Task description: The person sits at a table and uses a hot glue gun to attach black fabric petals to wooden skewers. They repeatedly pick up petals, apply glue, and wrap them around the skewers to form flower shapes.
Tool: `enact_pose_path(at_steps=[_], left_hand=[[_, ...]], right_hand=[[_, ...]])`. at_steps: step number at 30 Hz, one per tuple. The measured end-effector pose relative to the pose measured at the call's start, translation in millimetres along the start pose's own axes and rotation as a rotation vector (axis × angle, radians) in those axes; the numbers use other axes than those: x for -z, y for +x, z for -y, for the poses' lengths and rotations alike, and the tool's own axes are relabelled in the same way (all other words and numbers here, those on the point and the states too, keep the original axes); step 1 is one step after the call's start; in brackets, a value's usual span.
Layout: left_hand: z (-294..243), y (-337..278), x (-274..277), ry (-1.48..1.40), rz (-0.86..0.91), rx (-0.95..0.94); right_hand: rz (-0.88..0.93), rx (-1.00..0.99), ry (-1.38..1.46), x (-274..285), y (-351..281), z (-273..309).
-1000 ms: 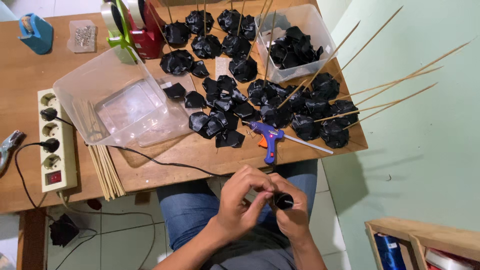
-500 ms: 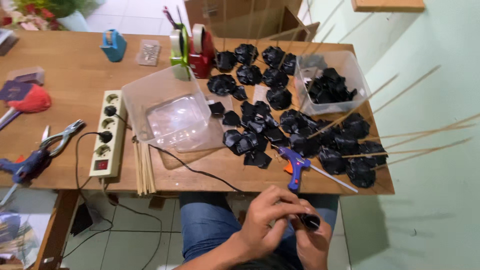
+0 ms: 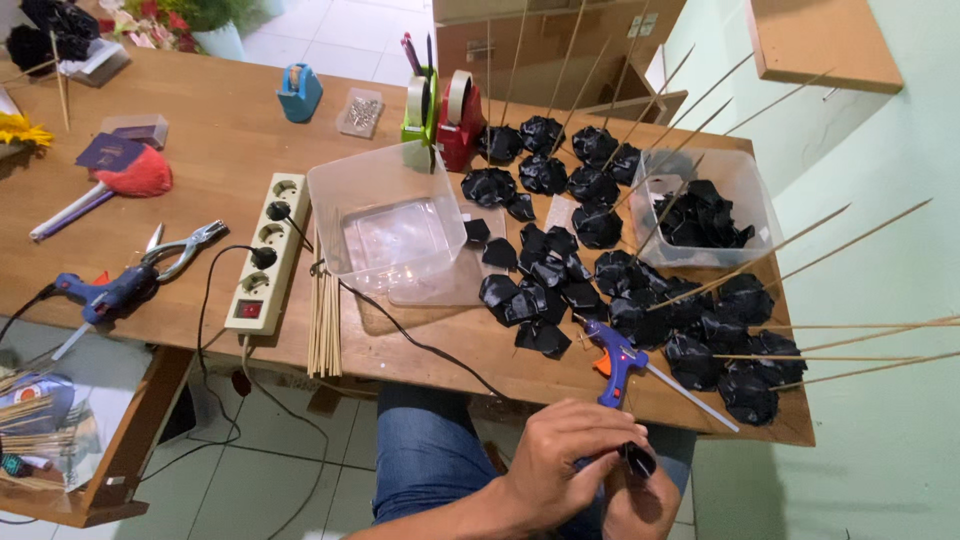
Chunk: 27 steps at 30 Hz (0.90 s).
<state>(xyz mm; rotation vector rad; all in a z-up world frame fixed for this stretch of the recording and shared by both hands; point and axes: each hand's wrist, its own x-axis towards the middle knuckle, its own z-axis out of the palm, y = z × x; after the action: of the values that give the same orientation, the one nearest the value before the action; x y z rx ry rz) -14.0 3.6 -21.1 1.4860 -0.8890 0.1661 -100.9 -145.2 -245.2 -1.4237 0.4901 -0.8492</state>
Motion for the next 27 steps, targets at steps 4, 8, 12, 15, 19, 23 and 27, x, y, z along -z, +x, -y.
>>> enact_pose_path(at_steps=[4, 8, 12, 15, 19, 23, 27], left_hand=[[0.7, 0.0, 3.3, -0.080, 0.005, 0.130], [4.9, 6.4, 13.5, -0.126, 0.103, 0.048], [10.1, 9.3, 20.3, -0.185, 0.249, 0.033], [6.9, 12.4, 23.3, -0.247, 0.257, 0.115], [5.0, 10.1, 21.8, -0.240, 0.258, 0.190], [5.3, 9.6, 20.5, -0.238, 0.233, 0.215], [11.4, 5.4, 19.6, -0.128, 0.220, 0.175]], right_hand=[[-0.039, -0.182, -0.112, -34.5, -2.9, 76.8], [0.061, 0.074, -0.113, -23.7, -2.2, 64.2], [0.177, 0.095, -0.300, -0.2, 0.5, 41.7], [0.277, 0.088, -0.134, -44.2, 6.1, 126.7], [0.254, 0.054, -0.342, -19.7, 3.4, 85.0], [0.173, -0.030, -0.039, -11.8, -6.9, 42.5], [0.048, -0.006, -0.148, -1.3, -9.9, 22.9]])
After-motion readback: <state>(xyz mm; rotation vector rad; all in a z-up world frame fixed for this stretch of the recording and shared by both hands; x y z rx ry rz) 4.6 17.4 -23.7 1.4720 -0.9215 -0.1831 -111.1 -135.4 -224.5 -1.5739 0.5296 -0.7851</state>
